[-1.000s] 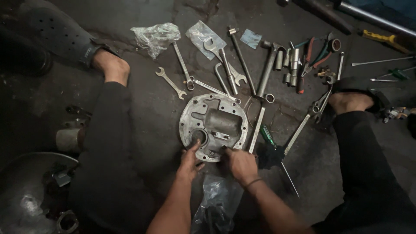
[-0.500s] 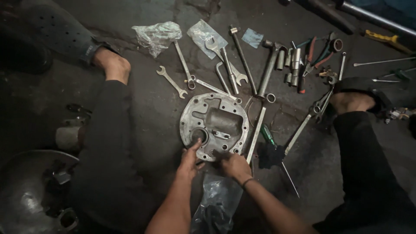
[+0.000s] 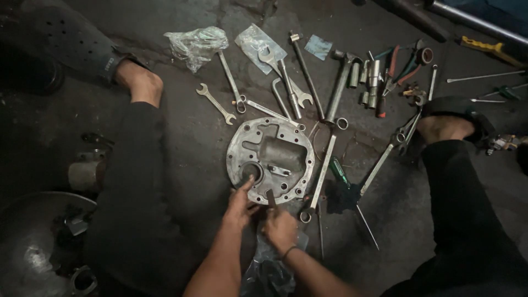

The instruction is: The person cleans a metal housing by hand with a cloth, scrapes its surface with a metal strip, and then uses a screwdriver to clear debris from the holes.

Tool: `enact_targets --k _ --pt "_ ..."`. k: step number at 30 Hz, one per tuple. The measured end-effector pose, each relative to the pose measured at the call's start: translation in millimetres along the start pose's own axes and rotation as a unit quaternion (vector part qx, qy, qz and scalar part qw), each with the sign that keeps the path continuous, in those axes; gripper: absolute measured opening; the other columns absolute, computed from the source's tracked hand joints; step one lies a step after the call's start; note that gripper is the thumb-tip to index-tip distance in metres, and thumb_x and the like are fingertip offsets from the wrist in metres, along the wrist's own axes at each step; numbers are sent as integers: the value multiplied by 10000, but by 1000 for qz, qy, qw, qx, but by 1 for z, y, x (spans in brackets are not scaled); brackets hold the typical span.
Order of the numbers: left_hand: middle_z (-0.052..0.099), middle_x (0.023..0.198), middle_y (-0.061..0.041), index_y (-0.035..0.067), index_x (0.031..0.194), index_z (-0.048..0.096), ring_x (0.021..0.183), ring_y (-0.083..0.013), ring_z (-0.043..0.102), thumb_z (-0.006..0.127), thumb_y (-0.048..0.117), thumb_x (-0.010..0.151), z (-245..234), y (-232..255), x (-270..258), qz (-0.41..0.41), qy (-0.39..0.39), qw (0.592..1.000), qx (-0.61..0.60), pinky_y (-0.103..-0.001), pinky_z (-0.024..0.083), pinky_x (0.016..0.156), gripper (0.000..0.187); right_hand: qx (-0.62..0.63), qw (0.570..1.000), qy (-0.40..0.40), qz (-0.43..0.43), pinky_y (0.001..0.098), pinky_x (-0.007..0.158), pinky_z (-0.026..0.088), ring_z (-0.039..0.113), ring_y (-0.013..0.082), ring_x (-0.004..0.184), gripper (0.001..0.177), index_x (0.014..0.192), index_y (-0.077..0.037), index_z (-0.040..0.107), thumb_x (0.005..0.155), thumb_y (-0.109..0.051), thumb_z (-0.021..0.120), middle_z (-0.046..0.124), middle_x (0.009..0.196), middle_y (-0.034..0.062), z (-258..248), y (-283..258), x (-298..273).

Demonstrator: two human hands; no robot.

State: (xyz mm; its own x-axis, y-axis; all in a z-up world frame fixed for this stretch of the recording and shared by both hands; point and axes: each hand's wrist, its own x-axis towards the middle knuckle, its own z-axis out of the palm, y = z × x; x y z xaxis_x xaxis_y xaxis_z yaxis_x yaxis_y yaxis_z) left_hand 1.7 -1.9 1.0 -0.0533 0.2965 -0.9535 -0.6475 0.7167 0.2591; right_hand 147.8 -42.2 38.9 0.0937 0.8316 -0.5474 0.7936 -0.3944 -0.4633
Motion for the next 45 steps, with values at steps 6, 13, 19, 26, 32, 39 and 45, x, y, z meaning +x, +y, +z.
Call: enact_targets --k 6,13,19,26,32,39,45 --pt "629 1402 -148 119 1539 394 1262 -370 600 781 540 735 -2 -4 5 15 -29 999 -4 -570 439 1027 987 -27 999 -19 -9 570 796 540 689 484 882 311 984 -62 766 918 -311 592 713 882 273 -22 -6 13" --pt "507 1521 -121 164 1572 340 1389 -363 468 765 585 735 -3 -3 4 4 -5 1000 31 -574 430 1042 1029 -335 899 -102 -264 488 683 590 746 354 773 297 847 -116 775 957 -220 520 743 830 172 -89 -32 54" --pt "411 1595 -127 193 1636 114 1425 -395 424 784 570 729 -1 -7 25 5 8 1000 28 -597 415 1069 1189 -289 929 -24 -231 520 686 572 736 386 776 269 1055 -153 740 948 -251 514 752 831 174 -144 -42 37" --pt "512 1521 -141 149 1571 366 1338 -408 516 754 595 735 -5 -11 21 16 -8 999 46 -562 433 1036 1024 -169 983 -47 -47 537 823 563 714 414 938 355 1117 -207 741 972 -448 525 754 963 181 -140 -3 24" --pt "660 1335 -173 128 1491 375 1152 -399 682 751 445 809 -4 -24 40 48 56 997 22 -567 529 955 841 -118 990 -42 -59 539 834 557 705 430 942 313 1149 -211 735 941 -362 555 740 962 215 -126 -6 25" --pt "681 1245 -155 113 1321 618 1081 -341 671 700 394 878 -6 -37 56 -4 4 996 -91 -557 542 930 531 -100 982 -55 -153 574 784 540 692 472 884 332 1237 -156 601 922 -258 580 718 924 261 -98 39 34" --pt "672 1251 -115 128 1300 629 1086 -322 648 671 326 927 -10 -47 68 -5 -3 995 -100 -564 513 955 424 -212 961 -81 -160 573 777 531 703 438 866 329 1277 -209 582 951 -238 550 731 922 201 -114 -15 16"
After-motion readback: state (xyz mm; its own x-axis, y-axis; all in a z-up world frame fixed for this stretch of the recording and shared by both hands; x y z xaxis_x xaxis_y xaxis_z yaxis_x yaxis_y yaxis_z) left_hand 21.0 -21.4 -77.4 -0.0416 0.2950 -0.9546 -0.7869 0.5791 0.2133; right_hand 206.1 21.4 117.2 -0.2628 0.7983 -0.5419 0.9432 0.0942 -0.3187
